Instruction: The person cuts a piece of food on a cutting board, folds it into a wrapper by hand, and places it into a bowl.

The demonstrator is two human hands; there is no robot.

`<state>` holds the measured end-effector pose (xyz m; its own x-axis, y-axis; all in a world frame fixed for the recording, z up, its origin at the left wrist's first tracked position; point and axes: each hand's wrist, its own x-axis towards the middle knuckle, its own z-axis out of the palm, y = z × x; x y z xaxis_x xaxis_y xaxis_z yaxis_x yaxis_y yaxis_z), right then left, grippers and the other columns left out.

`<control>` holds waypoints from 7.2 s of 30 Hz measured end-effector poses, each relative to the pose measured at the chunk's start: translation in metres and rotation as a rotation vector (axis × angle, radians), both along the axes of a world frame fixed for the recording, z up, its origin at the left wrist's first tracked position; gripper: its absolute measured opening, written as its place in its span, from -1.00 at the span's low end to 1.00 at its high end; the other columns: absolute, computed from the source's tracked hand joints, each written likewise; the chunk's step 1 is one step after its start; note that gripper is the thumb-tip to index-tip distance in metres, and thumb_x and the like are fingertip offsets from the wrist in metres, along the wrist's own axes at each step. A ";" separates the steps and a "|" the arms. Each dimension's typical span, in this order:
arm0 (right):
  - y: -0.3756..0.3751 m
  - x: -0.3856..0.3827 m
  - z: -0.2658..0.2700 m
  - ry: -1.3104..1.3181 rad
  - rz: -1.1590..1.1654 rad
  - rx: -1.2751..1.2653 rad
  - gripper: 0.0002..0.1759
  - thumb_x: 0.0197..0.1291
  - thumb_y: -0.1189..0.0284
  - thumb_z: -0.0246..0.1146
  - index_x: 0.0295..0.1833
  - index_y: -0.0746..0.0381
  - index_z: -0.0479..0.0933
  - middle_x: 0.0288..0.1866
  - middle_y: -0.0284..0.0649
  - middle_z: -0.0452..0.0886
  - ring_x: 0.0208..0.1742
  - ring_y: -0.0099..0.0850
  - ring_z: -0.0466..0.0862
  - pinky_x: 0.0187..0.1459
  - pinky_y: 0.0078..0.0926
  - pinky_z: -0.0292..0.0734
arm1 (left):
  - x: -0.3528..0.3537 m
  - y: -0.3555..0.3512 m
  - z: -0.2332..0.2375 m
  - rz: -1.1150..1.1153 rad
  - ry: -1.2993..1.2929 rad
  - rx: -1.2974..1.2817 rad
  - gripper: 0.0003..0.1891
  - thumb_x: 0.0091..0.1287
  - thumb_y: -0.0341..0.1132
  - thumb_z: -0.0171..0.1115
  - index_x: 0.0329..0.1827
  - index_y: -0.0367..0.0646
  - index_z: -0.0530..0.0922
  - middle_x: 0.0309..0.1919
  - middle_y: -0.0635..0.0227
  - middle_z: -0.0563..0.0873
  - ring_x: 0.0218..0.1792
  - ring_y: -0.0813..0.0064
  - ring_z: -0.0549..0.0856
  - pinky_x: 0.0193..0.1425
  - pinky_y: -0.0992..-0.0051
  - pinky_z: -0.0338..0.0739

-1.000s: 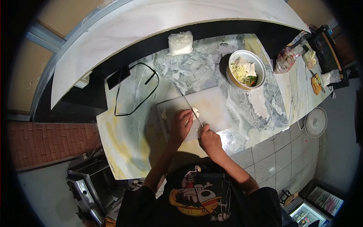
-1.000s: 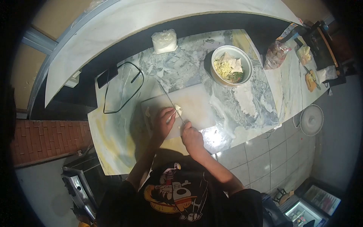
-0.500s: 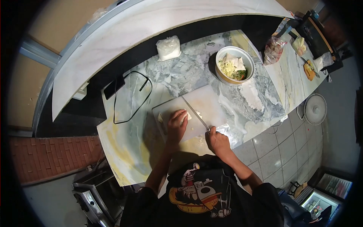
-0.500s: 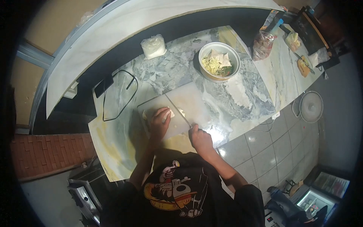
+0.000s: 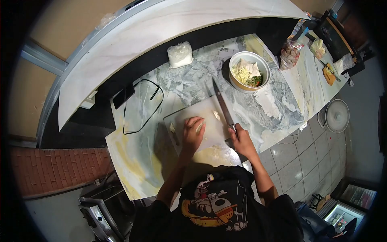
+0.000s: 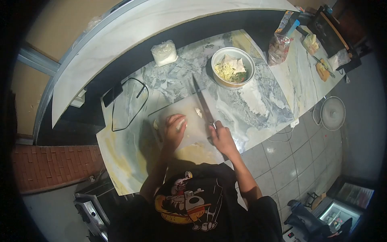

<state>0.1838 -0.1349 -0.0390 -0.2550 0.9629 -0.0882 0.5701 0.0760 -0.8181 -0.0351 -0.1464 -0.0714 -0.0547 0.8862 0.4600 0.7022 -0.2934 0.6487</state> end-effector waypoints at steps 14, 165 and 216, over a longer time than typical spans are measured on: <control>0.005 0.016 -0.031 0.063 -0.031 -0.079 -0.70 0.37 0.38 0.14 -0.33 0.40 0.35 -0.63 -0.01 0.42 -0.59 -0.14 0.44 -0.55 -0.29 0.32 | 0.013 0.049 0.017 -0.229 0.247 -0.207 -0.83 0.22 -0.36 0.25 -0.14 -0.08 0.67 -0.21 0.41 0.61 -0.01 0.36 0.54 0.12 0.33 0.30; -0.005 -0.033 0.047 0.637 0.196 -0.137 -0.87 0.14 0.76 0.24 -0.25 0.34 0.50 -0.32 -0.34 0.54 -0.27 -0.64 0.49 -0.21 -0.68 0.39 | 0.000 -0.032 0.076 -0.384 -0.978 -0.587 -0.83 0.34 -0.54 0.24 -0.05 -0.40 0.62 -0.20 0.28 0.73 -0.16 0.70 0.66 -0.08 0.68 0.58; -0.005 -0.033 0.056 0.697 0.144 -0.338 -0.93 0.23 0.66 0.27 -0.18 0.42 0.56 -0.34 -0.25 0.64 -0.29 -0.59 0.62 -0.28 -0.60 0.62 | 0.002 -0.031 0.087 -0.312 -0.922 -0.562 -0.84 0.32 -0.53 0.28 -0.07 -0.38 0.61 -0.23 0.29 0.74 -0.18 0.68 0.67 -0.07 0.64 0.58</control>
<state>0.1511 -0.1395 0.0174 -0.4797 0.8655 -0.1442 -0.0796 -0.2066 -0.9752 -0.0333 -0.1777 0.0151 0.0931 0.9894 -0.1113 -0.1678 0.1257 0.9778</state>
